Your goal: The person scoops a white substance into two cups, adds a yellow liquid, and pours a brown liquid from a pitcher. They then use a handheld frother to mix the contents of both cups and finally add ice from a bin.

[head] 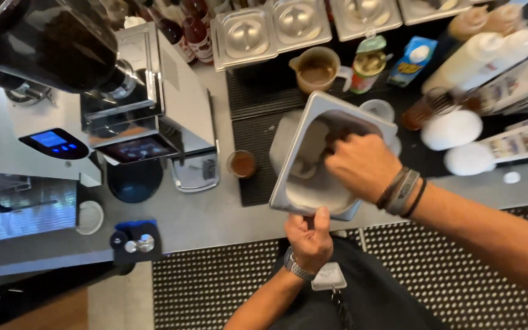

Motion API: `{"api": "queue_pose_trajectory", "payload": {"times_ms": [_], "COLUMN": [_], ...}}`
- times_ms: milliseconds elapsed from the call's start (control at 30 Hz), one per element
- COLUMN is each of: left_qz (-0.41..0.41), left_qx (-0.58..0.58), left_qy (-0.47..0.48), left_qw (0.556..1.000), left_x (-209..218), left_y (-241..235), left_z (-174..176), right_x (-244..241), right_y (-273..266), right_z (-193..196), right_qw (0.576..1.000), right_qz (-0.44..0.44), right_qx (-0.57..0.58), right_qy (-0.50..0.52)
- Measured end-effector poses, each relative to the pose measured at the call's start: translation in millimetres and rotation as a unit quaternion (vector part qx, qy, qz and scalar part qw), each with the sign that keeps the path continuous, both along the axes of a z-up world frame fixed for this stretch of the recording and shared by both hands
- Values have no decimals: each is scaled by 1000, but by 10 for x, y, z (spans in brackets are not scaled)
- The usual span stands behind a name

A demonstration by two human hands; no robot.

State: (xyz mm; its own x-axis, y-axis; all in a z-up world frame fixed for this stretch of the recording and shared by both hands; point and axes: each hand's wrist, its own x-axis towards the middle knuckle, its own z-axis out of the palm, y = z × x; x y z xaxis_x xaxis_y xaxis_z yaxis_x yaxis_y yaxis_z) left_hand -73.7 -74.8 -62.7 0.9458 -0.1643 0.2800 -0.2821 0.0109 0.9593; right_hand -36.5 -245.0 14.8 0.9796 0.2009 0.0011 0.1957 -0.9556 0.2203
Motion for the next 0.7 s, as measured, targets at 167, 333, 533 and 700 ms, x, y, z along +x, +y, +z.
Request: {"api": "queue_pose_trajectory", "payload": {"times_ms": [167, 333, 533, 700], "left_qz": [15, 87, 123, 103], "left_qx": [84, -17, 150, 197], "left_qy": [-118, -124, -181, -193], "left_qw": [989, 988, 964, 956], "left_x": [-428, -514, -745, -810], "left_y": [-70, -524, -325, -367], "left_z": [79, 111, -191, -110], "right_x": [-592, -745, -526, -502], "right_y": [-73, -320, -367, -103], "right_z": [452, 577, -31, -938], "right_qw": [996, 971, 990, 906], "right_qz": [76, 98, -23, -79], "right_qx": [21, 2, 137, 404], "right_qy": [-48, -219, -38, 101]}}
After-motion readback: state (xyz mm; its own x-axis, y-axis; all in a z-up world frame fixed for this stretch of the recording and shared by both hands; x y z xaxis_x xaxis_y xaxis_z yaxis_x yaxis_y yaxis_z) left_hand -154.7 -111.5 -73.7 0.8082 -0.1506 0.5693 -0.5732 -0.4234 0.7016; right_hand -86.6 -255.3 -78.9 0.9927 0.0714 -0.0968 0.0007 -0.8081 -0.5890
